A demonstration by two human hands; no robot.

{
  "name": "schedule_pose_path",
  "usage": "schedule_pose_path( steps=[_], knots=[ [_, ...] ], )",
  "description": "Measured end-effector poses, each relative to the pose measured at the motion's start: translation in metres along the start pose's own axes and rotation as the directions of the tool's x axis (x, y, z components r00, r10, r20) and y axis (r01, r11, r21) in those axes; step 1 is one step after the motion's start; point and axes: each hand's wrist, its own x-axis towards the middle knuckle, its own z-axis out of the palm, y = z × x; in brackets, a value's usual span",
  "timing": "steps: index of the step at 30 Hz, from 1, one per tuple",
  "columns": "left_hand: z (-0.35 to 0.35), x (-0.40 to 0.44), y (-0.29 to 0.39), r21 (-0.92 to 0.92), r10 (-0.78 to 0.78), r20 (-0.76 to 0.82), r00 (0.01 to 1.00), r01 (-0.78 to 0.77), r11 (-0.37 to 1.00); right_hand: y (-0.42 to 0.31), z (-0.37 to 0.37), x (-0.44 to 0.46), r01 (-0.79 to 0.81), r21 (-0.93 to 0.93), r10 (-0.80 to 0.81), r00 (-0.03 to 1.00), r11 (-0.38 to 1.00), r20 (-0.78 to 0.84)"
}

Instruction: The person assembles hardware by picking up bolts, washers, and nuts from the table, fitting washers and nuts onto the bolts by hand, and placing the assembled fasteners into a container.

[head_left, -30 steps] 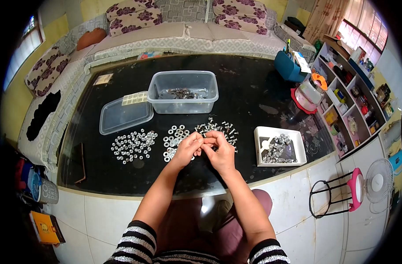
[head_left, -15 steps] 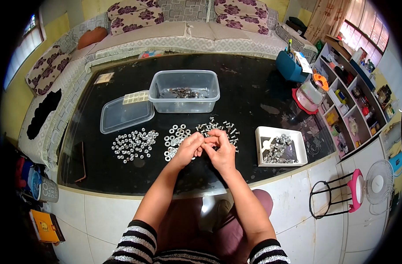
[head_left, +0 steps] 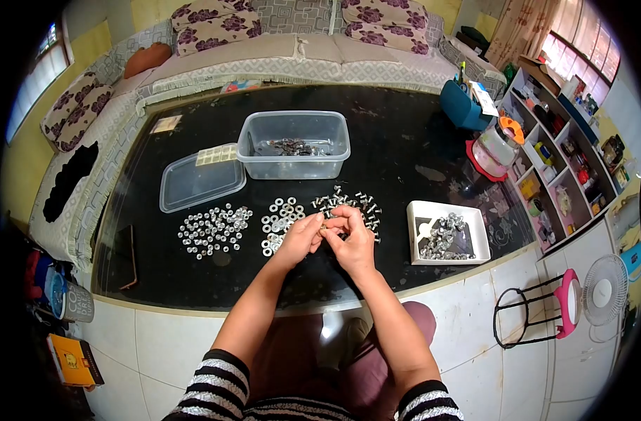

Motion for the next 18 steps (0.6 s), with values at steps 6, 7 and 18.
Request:
schedule_pose_path(
  steps=[6,7,18],
  knots=[
    [0.006,-0.003,0.012,-0.017,-0.035,-0.106,0.994,0.033,0.999,0.004,0.0,0.002,-0.028,0.04,0.028,1.0,0.999,-0.006],
    [0.006,-0.002,0.011,0.01,0.016,-0.07,0.997,-0.015,1.0,0.005,-0.001,0.002,-0.025,0.047,0.026,1.0,0.999,-0.015],
    [0.003,-0.001,0.009,-0.077,0.009,-0.08,0.997,-0.015,0.997,0.005,-0.001,0.003,-0.05,0.095,0.053,0.998,0.994,-0.036]
  ],
)
